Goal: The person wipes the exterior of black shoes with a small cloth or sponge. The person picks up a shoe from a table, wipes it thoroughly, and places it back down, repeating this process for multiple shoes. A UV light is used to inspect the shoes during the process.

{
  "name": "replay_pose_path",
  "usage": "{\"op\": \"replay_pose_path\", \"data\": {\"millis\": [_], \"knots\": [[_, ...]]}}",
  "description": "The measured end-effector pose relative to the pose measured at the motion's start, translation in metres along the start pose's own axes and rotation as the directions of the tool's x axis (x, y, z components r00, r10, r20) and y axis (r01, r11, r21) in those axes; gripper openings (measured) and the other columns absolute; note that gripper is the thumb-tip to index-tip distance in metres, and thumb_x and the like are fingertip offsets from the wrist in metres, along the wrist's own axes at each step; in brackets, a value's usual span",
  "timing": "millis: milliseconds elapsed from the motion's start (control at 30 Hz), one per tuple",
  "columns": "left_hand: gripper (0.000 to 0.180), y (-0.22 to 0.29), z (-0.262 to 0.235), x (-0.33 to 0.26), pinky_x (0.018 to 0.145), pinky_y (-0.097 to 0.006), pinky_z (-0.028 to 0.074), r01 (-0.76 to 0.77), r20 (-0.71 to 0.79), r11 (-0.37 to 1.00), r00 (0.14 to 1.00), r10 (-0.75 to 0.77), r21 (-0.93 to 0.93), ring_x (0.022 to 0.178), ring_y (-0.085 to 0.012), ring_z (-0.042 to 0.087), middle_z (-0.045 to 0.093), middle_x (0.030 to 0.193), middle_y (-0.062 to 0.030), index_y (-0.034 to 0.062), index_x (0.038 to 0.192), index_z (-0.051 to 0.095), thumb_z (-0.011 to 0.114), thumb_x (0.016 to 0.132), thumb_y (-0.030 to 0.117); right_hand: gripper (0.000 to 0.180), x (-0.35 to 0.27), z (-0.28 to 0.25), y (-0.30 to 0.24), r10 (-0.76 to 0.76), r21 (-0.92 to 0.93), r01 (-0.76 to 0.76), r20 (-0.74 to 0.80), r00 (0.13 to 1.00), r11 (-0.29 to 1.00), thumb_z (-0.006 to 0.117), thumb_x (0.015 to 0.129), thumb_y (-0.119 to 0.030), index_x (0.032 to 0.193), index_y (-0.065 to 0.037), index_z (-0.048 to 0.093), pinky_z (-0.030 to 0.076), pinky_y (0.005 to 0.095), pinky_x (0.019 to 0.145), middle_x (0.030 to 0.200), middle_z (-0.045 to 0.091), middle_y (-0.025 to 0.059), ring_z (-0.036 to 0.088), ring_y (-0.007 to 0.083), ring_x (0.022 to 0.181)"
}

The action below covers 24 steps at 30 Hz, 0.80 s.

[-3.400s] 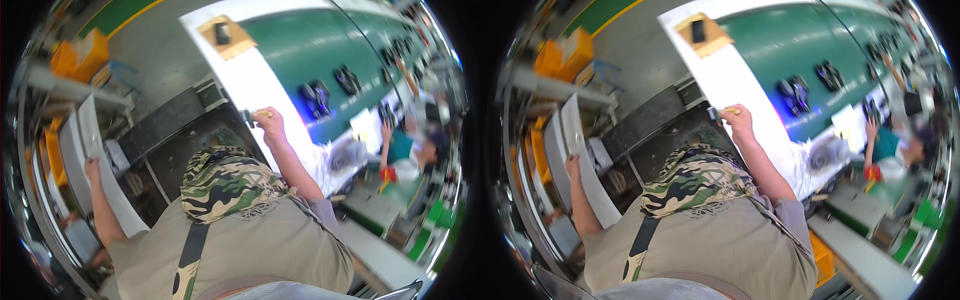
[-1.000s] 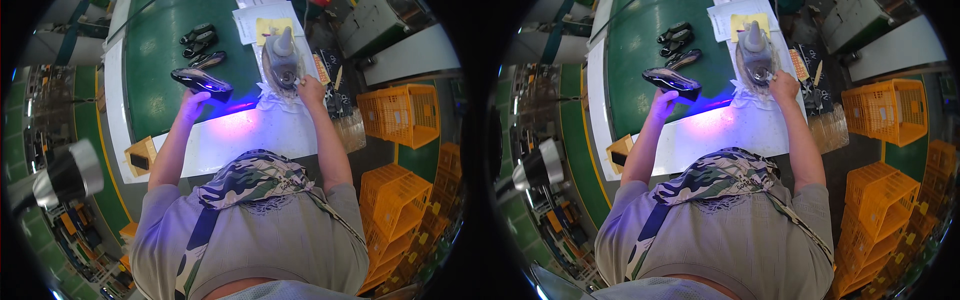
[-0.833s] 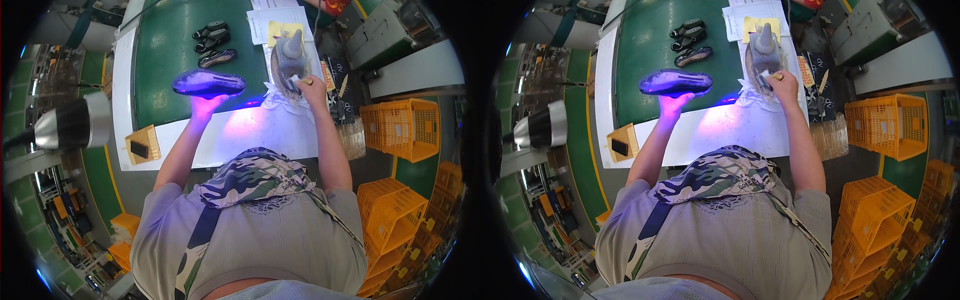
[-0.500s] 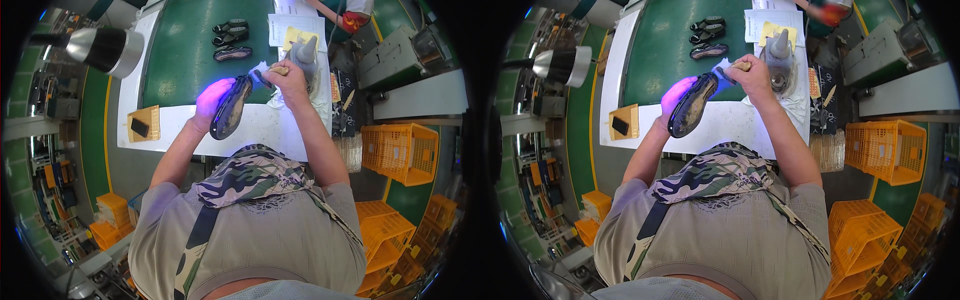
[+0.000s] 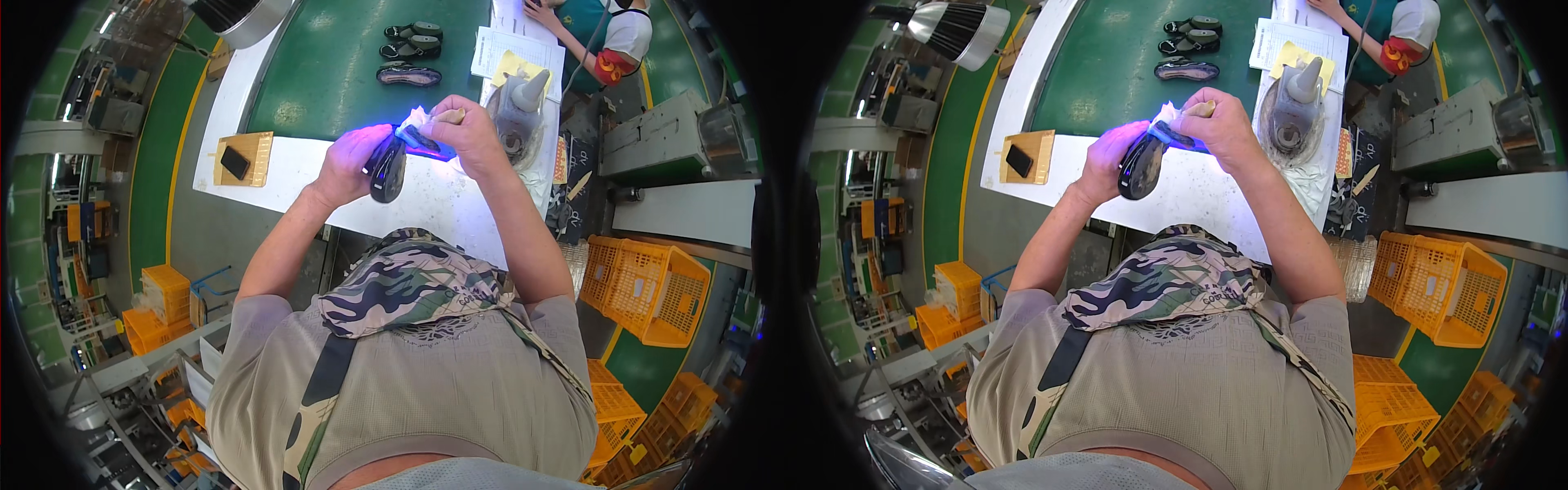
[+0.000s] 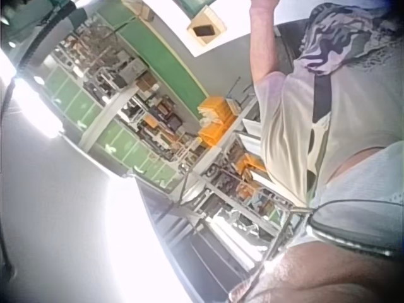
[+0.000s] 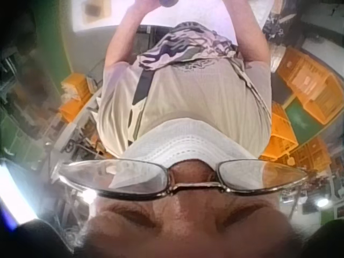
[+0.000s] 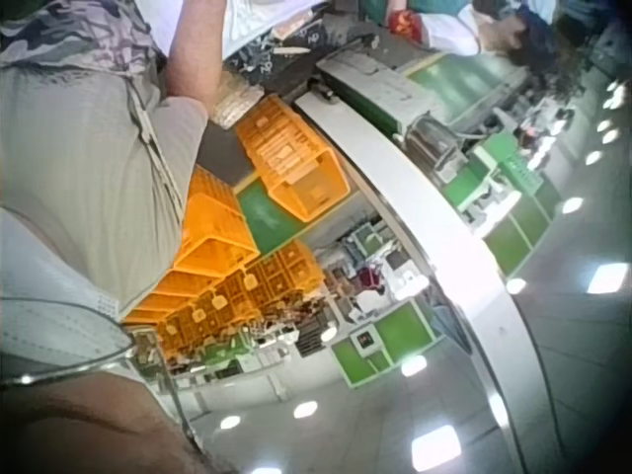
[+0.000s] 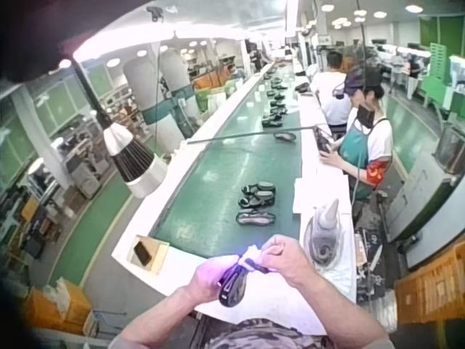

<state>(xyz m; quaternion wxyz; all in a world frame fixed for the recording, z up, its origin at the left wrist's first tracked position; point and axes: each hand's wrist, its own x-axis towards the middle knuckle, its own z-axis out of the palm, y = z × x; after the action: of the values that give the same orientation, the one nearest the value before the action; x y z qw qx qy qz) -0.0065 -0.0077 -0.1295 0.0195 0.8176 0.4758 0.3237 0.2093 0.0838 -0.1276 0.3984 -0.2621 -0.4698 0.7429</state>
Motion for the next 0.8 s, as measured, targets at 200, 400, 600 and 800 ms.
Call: {"op": "replay_pose_path", "data": {"millis": [200, 400, 600, 800], "knots": [[0.053, 0.022, -0.007, -0.003, 0.074, -0.035, 0.055, 0.433, 0.298, 0.894, 0.873, -0.385, -0.113, 0.08, -0.029, 0.069, 0.069, 0.09, -0.0143, 0.0029, 0.109, 0.062, 0.083, 0.062, 0.011, 0.02, 0.0, 0.003, -0.017, -0.05, -0.211, 0.064, 0.069, 0.996, 0.976, 0.074, 0.077, 0.001, 0.084, -0.005, 0.057, 0.044, 0.0205, 0.062, 0.076, 0.058, -0.0015, 0.053, 0.0056, 0.068], [0.056, 0.016, -0.013, -0.023, 0.077, -0.033, 0.052, 0.625, 0.561, 0.715, 0.729, -0.392, -0.313, 0.079, -0.0217, 0.066, 0.069, 0.088, -0.0113, 0.001, 0.108, 0.062, 0.082, 0.058, 0.016, 0.02, 0.011, 0.006, -0.012, -0.233, -0.357, 0.271, 0.146, 0.961, 0.894, 0.076, 0.075, -0.004, 0.082, -0.002, 0.058, 0.048, 0.0249, 0.068, 0.079, 0.063, 0.0018, 0.057, 0.0081, 0.075], [0.061, 0.015, -0.005, -0.058, 0.082, -0.031, 0.05, 0.725, 0.576, 0.391, 0.688, -0.441, -0.567, 0.086, -0.0167, 0.062, 0.067, 0.094, -0.0071, -0.0038, 0.114, 0.059, 0.084, 0.061, 0.014, 0.02, 0.02, 0.016, 0.008, -0.345, -0.4, 0.444, 0.298, 0.89, 0.801, 0.075, 0.075, -0.002, 0.081, -0.001, 0.056, 0.049, 0.0289, 0.074, 0.088, 0.065, 0.0089, 0.059, 0.0131, 0.081], [0.067, 0.013, -0.012, -0.091, 0.092, -0.03, 0.047, 0.737, 0.568, 0.159, 0.622, -0.539, -0.656, 0.098, -0.0148, 0.06, 0.064, 0.108, -0.0053, -0.0037, 0.123, 0.054, 0.082, 0.064, 0.014, 0.02, 0.011, 0.036, 0.035, -0.206, -0.352, 0.364, 0.413, 0.887, 0.862, 0.073, 0.075, -0.001, 0.08, -0.002, 0.054, 0.048, 0.0301, 0.074, 0.088, 0.065, 0.0101, 0.059, 0.0148, 0.081]]}}
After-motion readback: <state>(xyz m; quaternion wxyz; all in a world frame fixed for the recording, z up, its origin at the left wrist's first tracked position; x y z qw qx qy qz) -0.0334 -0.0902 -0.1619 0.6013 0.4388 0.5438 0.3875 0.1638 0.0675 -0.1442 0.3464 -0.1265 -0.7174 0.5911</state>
